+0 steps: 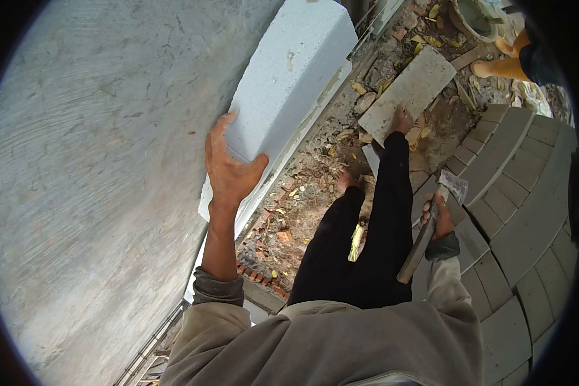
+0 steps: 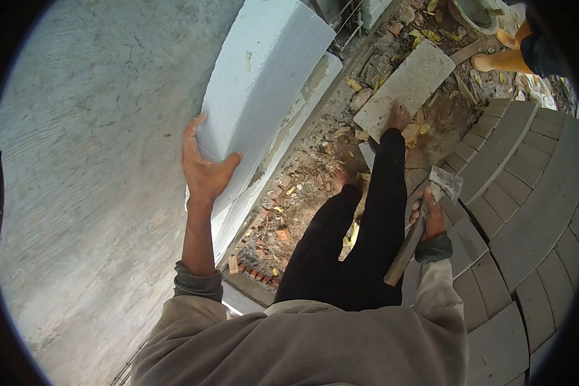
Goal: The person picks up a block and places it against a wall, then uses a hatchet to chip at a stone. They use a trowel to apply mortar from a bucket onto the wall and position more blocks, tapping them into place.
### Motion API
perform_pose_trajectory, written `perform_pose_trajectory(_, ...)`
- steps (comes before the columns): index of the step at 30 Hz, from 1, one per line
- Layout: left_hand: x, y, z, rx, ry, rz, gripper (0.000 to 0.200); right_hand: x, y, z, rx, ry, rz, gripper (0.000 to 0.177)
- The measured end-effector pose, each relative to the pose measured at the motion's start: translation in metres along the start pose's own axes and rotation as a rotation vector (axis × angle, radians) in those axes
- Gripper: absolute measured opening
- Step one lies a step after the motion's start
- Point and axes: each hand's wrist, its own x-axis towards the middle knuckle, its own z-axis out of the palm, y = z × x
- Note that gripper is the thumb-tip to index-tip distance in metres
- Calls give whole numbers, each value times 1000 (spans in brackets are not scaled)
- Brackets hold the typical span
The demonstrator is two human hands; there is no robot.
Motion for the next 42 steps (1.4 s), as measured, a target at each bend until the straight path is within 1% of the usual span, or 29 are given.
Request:
perform_pose_trajectory(2, -4, -7, 6, -47, 10, -34, 84, 0, 1, -2, 5, 3, 5, 36)
perform_pose_trajectory(8, -11, -23, 20, -40, 72, 51, 82, -2, 2, 4, -19, 18, 14, 35)
perform_pose_trajectory(10, -15, -24, 18, -12, 43, 57, 84, -1, 7, 3, -23, 20, 14, 36)
perform_pose_trajectory(17, -13, -24, 16, 4, 37, 81, 85, -3, 6, 14, -64, -16, 11, 44)
perform_pose_trajectory(20, -12, -13, 15, 18, 65, 89, 81, 1, 7, 12, -117, -61, -1, 48)
perform_pose_trajectory(23, -14, -13, 16, 3, 70, 74, 80, 7, 2, 23, -147, -88, 12, 48)
perform_pose_trajectory(24, -13, -13, 16, 4, 64, 69, 81, 9, -1, 28, -168, -130, -26, 46)
perform_pose_trajectory(27, -14, -12, 13, 24, 37, 55, 82, 14, -16, 48, -287, -122, -10, 42)
perform_pose_trajectory(28, -15, -11, 13, 38, 32, 48, 82, 19, -22, 53, -317, -134, 13, 36)
perform_pose_trajectory(29, -15, -11, 13, 51, 28, 43, 83, 27, -26, 60, -334, -176, -87, 34)
perform_pose_trajectory(30, -16, -17, 12, 26, -33, 5, 91, 35, -28, 67, -353, -218, -182, 32)
perform_pose_trajectory(31, -17, -15, 11, 28, -27, 11, 89, 42, -31, 75, -372, -260, -275, 31)
perform_pose_trajectory(34, -16, -5, 10, 30, -22, 3, 85, 69, -56, 107, -332, -285, -355, 34)
perform_pose_trajectory(37, -15, -2, 5, 22, -48, -56, 89, 89, -85, 143, -122, -389, -440, 37)
perform_pose_trajectory(39, -12, -1, 2, 8, -67, -85, 93, 92, -106, 161, -105, -401, -472, 37)
perform_pose_trajectory(42, -13, -3, 1, 52, -63, -60, 94, 98, -122, 173, -75, -438, -487, 38)
